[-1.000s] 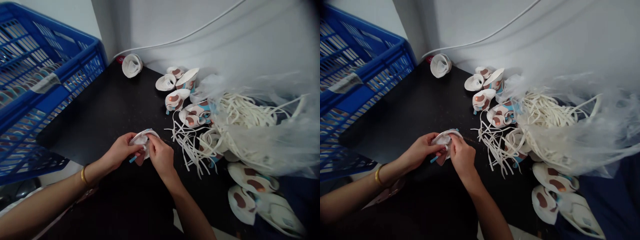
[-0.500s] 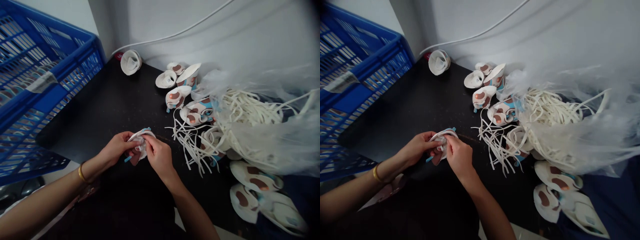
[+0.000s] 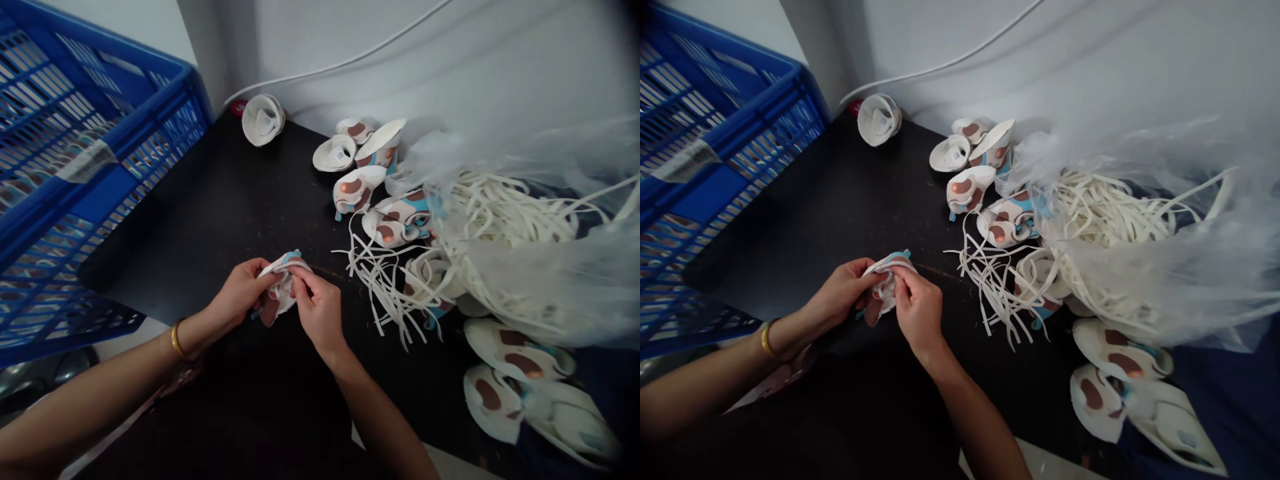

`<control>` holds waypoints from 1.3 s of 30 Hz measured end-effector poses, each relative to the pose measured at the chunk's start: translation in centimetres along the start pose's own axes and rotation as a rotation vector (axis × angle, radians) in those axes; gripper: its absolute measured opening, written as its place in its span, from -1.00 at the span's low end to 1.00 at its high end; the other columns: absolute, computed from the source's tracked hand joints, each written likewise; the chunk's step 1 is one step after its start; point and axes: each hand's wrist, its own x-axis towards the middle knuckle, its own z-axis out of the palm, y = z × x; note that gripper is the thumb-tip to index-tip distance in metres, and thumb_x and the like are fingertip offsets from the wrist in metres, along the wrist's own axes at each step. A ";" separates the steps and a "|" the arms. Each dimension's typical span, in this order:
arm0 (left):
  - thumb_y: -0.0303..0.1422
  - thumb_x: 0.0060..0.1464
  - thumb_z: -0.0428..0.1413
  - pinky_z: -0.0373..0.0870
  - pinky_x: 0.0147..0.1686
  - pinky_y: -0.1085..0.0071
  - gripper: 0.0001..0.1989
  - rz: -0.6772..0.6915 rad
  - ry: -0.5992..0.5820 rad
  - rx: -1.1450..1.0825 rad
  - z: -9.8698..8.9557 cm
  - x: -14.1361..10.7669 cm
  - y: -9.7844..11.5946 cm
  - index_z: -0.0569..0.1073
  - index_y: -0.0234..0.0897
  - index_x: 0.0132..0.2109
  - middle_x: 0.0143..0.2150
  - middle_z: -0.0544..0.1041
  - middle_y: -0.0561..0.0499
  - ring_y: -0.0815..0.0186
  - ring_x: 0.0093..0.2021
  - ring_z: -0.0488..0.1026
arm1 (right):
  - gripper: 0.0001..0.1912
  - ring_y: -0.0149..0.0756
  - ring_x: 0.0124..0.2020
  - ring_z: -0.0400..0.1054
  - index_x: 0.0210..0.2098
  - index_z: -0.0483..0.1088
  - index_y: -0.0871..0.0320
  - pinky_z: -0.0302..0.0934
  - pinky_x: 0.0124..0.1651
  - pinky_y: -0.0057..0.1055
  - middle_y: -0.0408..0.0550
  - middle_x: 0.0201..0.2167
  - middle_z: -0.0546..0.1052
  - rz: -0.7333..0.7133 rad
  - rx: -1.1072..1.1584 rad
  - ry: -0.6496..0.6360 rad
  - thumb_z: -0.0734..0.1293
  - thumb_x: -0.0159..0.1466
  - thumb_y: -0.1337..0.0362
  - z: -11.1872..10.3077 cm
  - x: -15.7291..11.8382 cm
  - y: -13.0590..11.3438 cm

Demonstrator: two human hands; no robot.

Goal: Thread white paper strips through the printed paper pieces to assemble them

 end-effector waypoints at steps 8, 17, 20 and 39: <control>-0.36 0.00 0.12 0.17 -0.71 0.57 -0.88 0.170 0.064 0.116 0.9 -0.3 0.1 0.43 -0.25 -0.25 -0.61 0.40 0.16 0.42 -0.70 0.34 | -0.67 -0.31 -0.10 0.53 0.01 0.50 0.14 0.37 0.00 -0.45 -0.06 -0.08 0.61 -0.111 -0.091 0.019 0.17 0.38 0.39 0.1 -0.5 -0.1; -0.33 0.01 0.13 0.19 -0.70 0.58 -0.79 0.022 -0.065 -0.081 0.0 -0.6 1.3 0.49 -0.36 -0.22 -0.48 0.47 0.03 0.44 -0.62 0.32 | -0.56 -0.33 -0.34 0.51 0.22 0.37 0.03 0.27 -0.36 -0.50 -0.05 -0.15 0.61 -0.240 -0.808 -0.317 0.20 0.38 0.37 -1.9 -0.4 -0.5; -0.26 0.05 0.17 0.18 -0.70 0.59 -0.75 0.045 -0.055 -0.083 -0.2 -0.5 1.3 0.52 -0.37 -0.19 -0.48 0.47 0.04 0.47 -0.62 0.28 | -0.65 -0.42 -0.38 0.48 0.13 0.44 0.06 0.23 -0.33 -0.53 -0.11 -0.27 0.60 -0.412 -0.707 -0.205 0.22 0.39 0.34 -3.4 -1.0 -0.5; -0.49 -0.21 0.23 0.39 -0.52 0.48 -0.67 -0.024 -0.115 -0.298 1.3 -1.1 1.8 0.50 -0.31 -0.19 -0.43 0.52 0.06 0.36 -0.53 0.43 | -0.79 -0.30 -0.22 0.51 -0.06 0.40 0.14 0.39 -0.15 -0.42 -0.01 -0.20 0.57 -0.172 -0.302 0.266 0.21 0.35 0.34 -1.5 -0.4 0.1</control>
